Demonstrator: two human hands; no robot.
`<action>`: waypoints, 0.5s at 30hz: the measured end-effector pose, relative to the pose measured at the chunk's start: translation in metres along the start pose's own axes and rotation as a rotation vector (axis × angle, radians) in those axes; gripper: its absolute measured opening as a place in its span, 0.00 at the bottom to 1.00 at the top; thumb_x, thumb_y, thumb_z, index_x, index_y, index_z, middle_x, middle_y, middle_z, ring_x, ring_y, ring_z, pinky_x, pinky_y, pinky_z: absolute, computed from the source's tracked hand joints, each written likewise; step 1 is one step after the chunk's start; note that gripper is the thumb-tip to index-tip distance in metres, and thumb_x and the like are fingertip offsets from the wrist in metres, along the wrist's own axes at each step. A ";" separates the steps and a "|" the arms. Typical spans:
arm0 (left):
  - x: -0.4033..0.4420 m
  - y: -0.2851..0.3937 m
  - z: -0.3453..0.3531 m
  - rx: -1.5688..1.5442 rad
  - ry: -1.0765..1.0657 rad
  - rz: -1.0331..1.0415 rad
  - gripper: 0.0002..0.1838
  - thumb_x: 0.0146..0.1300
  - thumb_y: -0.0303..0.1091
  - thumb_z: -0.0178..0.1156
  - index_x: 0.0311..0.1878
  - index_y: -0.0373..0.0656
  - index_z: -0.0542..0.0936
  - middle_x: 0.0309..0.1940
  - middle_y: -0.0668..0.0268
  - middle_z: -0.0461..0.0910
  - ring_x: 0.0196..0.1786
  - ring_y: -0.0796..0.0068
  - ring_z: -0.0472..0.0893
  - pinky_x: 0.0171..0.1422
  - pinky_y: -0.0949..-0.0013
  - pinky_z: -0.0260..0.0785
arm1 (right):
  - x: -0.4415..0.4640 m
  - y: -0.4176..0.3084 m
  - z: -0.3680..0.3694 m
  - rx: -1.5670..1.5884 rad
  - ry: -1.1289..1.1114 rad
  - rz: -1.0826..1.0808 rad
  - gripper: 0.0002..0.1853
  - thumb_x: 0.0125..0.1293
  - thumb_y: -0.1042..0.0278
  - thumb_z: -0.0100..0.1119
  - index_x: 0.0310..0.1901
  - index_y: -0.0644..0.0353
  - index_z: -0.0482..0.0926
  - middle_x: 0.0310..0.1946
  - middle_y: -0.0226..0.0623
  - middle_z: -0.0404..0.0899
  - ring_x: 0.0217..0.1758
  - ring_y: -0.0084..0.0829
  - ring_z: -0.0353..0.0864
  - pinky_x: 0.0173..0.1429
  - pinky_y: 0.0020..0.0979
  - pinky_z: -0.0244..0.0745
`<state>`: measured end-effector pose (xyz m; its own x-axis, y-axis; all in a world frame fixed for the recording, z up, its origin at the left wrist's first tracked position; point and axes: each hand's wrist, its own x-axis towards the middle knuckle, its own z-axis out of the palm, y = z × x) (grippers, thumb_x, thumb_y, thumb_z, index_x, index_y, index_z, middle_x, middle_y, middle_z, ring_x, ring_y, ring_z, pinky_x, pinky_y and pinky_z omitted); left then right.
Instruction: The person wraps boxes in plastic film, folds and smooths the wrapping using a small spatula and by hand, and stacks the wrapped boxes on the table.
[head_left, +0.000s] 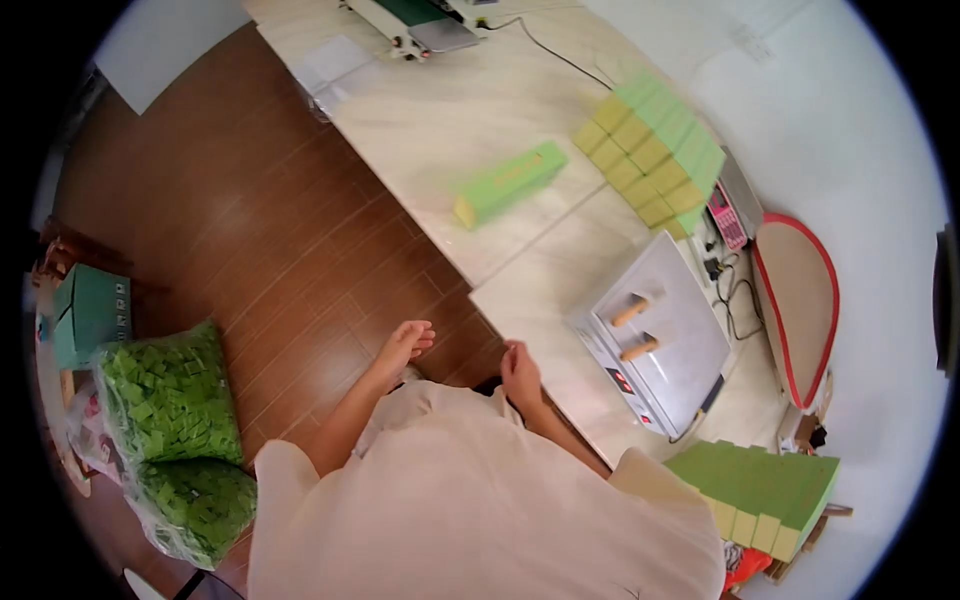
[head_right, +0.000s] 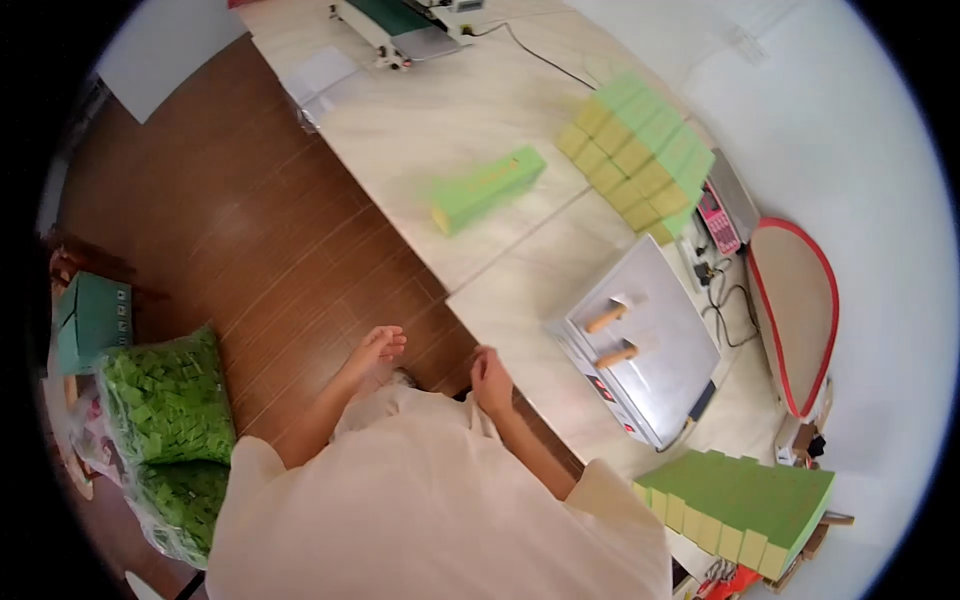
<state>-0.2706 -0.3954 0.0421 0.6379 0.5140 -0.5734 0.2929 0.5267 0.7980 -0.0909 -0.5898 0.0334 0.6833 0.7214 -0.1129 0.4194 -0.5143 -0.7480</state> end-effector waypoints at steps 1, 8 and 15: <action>-0.007 0.014 -0.012 -0.065 0.063 -0.016 0.19 0.77 0.48 0.45 0.60 0.46 0.74 0.53 0.67 0.80 0.53 0.77 0.78 0.56 0.71 0.67 | 0.021 -0.018 0.003 -0.015 -0.001 0.038 0.13 0.69 0.71 0.53 0.54 0.56 0.72 0.34 0.43 0.79 0.35 0.45 0.81 0.41 0.40 0.75; 0.045 0.001 -0.086 -0.229 0.255 -0.112 0.19 0.75 0.44 0.50 0.62 0.46 0.72 0.56 0.65 0.78 0.58 0.75 0.76 0.59 0.72 0.68 | 0.149 -0.024 0.053 -0.259 0.243 -0.040 0.28 0.66 0.68 0.55 0.68 0.60 0.64 0.63 0.54 0.66 0.65 0.54 0.67 0.65 0.47 0.66; 0.179 0.108 -0.075 0.605 0.247 0.329 0.31 0.72 0.44 0.53 0.74 0.41 0.61 0.75 0.49 0.57 0.77 0.52 0.55 0.78 0.54 0.47 | 0.209 0.011 0.084 -0.591 0.200 0.126 0.32 0.69 0.60 0.51 0.74 0.49 0.58 0.75 0.59 0.48 0.77 0.56 0.50 0.73 0.63 0.50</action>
<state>-0.1785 -0.1955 0.0123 0.6026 0.7565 -0.2541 0.5014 -0.1112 0.8581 0.0067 -0.4055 -0.0529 0.8236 0.5671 -0.0092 0.5482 -0.8001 -0.2436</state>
